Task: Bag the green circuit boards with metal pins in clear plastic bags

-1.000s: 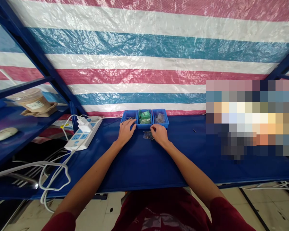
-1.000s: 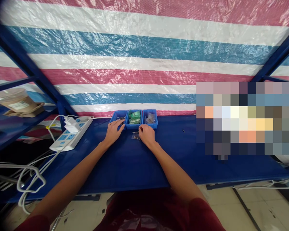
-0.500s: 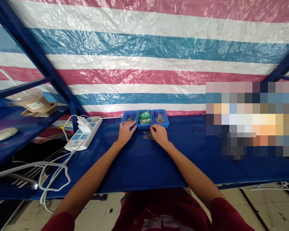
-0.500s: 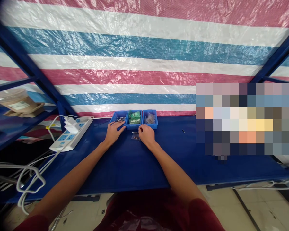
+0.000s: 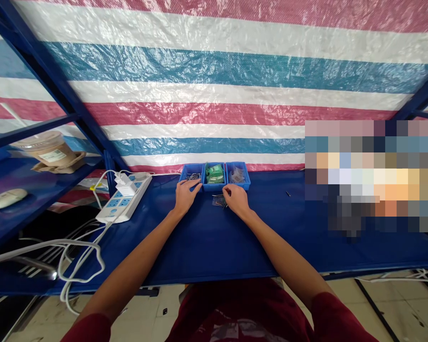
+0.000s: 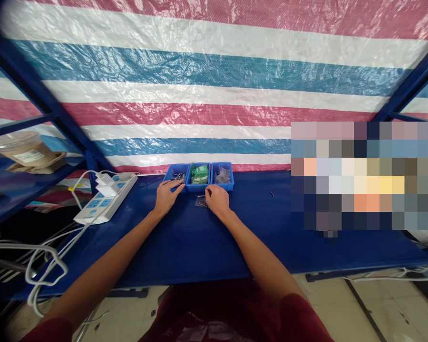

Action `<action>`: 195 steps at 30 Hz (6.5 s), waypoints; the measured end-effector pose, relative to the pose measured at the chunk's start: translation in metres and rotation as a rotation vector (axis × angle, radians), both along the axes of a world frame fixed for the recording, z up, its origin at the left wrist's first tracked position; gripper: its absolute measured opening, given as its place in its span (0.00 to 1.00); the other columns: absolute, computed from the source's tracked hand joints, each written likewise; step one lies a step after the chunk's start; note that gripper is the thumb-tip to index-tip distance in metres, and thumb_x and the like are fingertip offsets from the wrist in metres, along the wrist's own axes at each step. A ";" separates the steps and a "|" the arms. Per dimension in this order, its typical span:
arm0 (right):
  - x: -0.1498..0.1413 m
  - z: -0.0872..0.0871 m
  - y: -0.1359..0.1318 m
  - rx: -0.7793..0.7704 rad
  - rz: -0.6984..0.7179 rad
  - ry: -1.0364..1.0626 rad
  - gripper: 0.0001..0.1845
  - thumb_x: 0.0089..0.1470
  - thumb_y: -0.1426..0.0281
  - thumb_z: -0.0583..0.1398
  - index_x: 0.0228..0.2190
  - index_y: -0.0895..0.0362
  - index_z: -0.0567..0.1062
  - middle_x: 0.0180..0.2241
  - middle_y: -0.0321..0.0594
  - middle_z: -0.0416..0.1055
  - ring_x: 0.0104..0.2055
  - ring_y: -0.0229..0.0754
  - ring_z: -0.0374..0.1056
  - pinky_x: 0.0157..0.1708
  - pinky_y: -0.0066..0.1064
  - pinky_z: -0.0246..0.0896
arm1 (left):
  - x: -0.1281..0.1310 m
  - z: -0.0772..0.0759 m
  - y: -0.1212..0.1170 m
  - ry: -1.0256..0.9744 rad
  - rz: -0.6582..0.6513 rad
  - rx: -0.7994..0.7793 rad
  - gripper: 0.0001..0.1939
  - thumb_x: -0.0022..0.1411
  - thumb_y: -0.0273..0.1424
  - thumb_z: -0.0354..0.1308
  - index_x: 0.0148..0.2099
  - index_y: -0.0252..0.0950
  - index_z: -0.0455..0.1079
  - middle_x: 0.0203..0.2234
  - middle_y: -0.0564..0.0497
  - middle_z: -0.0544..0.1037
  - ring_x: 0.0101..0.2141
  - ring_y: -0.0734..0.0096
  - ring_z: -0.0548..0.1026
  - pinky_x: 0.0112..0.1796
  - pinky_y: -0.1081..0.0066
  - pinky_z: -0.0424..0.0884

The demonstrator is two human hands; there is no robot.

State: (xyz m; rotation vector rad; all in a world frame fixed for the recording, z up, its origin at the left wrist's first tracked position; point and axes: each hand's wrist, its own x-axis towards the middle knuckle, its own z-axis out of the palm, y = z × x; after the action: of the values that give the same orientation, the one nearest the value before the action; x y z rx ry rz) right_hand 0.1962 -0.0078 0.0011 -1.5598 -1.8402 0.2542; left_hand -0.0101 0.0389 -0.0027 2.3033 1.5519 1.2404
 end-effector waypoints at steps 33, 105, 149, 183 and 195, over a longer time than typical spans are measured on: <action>0.001 0.003 0.008 -0.119 0.212 0.972 0.14 0.47 0.58 0.61 0.27 0.57 0.72 0.23 0.37 0.73 0.19 0.35 0.66 0.19 0.26 0.62 | 0.018 0.020 -0.026 -0.476 -0.235 -0.106 0.17 0.61 0.42 0.56 0.45 0.35 0.75 0.36 0.46 0.80 0.30 0.66 0.79 0.27 0.71 0.75; 0.011 -0.001 0.007 0.027 0.266 0.020 0.06 0.58 0.68 0.57 0.33 0.56 0.73 0.33 0.38 0.72 0.33 0.37 0.66 0.35 0.27 0.57 | 0.015 0.008 -0.024 0.071 -0.293 0.071 0.13 0.69 0.37 0.45 0.38 0.36 0.67 0.32 0.50 0.74 0.32 0.70 0.72 0.36 0.72 0.67; 0.001 0.007 -0.006 0.066 0.239 0.158 0.17 0.64 0.61 0.47 0.37 0.56 0.71 0.35 0.41 0.72 0.36 0.40 0.67 0.38 0.27 0.59 | 0.016 0.009 -0.027 0.001 -0.333 0.108 0.14 0.68 0.39 0.48 0.40 0.36 0.71 0.30 0.49 0.76 0.29 0.72 0.72 0.34 0.73 0.68; 0.001 0.000 -0.002 0.273 0.298 0.227 0.19 0.65 0.60 0.48 0.33 0.56 0.72 0.31 0.42 0.72 0.34 0.41 0.67 0.36 0.30 0.60 | 0.017 0.012 -0.025 -0.339 -0.313 -0.023 0.13 0.58 0.40 0.61 0.36 0.34 0.76 0.25 0.51 0.77 0.23 0.74 0.70 0.26 0.74 0.66; 0.000 -0.003 -0.001 0.174 0.276 0.286 0.16 0.61 0.58 0.52 0.40 0.55 0.72 0.29 0.38 0.71 0.26 0.39 0.66 0.30 0.29 0.60 | 0.017 0.012 -0.026 -0.323 -0.351 -0.085 0.14 0.61 0.40 0.57 0.32 0.34 0.73 0.22 0.52 0.72 0.22 0.74 0.69 0.26 0.74 0.66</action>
State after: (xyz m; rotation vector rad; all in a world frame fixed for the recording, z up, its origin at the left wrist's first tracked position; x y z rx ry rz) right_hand 0.1959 -0.0090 -0.0023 -1.0890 -1.7916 0.4093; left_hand 0.0069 0.0126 0.0098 2.0759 1.0234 1.3353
